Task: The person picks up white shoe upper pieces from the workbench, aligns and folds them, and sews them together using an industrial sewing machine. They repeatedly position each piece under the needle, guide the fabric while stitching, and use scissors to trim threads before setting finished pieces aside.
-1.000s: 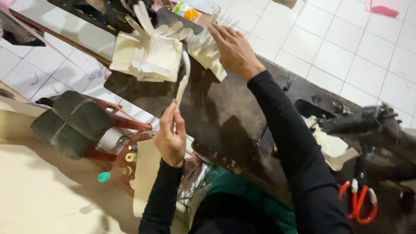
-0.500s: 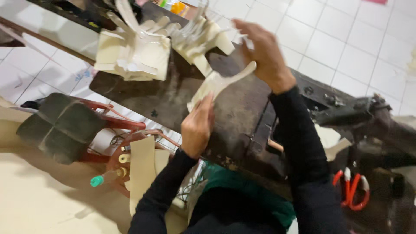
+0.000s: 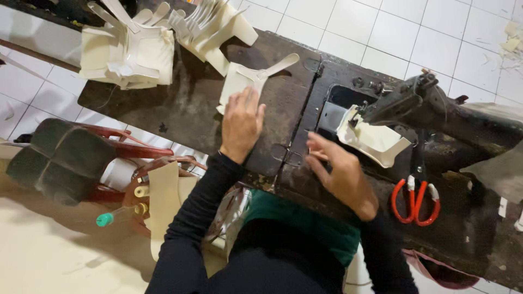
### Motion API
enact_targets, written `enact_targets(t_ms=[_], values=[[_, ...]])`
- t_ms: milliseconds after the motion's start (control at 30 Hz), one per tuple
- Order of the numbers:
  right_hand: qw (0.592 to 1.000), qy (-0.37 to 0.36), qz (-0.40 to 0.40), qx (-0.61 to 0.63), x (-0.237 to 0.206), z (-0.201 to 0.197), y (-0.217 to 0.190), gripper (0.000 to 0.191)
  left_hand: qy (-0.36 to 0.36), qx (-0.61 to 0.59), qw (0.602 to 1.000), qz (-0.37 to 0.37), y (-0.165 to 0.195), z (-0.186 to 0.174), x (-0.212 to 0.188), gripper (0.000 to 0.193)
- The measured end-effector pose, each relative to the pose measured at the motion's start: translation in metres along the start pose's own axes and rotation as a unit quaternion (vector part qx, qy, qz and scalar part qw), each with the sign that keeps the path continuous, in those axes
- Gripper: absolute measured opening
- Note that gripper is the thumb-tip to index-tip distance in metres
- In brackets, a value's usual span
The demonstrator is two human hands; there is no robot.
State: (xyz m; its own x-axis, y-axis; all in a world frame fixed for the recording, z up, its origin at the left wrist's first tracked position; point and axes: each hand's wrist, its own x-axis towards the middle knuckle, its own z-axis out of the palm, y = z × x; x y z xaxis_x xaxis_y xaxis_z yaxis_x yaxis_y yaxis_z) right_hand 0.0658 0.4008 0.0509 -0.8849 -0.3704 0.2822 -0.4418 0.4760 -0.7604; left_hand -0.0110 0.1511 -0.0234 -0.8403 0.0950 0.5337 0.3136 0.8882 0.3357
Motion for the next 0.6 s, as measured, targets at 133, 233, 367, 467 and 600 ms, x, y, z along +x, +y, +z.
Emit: enact_targets(t_ms=[133,233,367,467,600], values=[[0.993,0.051,-0.024,-0.108,-0.063,-0.028,0.007,0.043,0.016,-0.007,0.999,0.031,0.019,-0.004,-0.011,0.043],[0.974,0.103,0.061,-0.195,-0.101,-0.064,0.02,0.034,0.01,0.001,0.999,0.033,0.04,-0.007,-0.015,0.041],[0.935,0.139,0.093,-0.313,-0.14,-0.113,0.051,0.031,0.009,-0.01,0.999,0.049,0.068,-0.016,-0.013,0.04],[0.919,0.126,0.071,-0.367,-0.158,-0.133,0.079,0.034,0.008,-0.067,0.992,0.103,0.114,-0.006,-0.011,0.035],[0.924,0.126,0.096,-0.349,-0.183,-0.157,0.101,0.043,-0.067,-0.178,0.957,0.217,0.197,0.035,-0.011,0.02]])
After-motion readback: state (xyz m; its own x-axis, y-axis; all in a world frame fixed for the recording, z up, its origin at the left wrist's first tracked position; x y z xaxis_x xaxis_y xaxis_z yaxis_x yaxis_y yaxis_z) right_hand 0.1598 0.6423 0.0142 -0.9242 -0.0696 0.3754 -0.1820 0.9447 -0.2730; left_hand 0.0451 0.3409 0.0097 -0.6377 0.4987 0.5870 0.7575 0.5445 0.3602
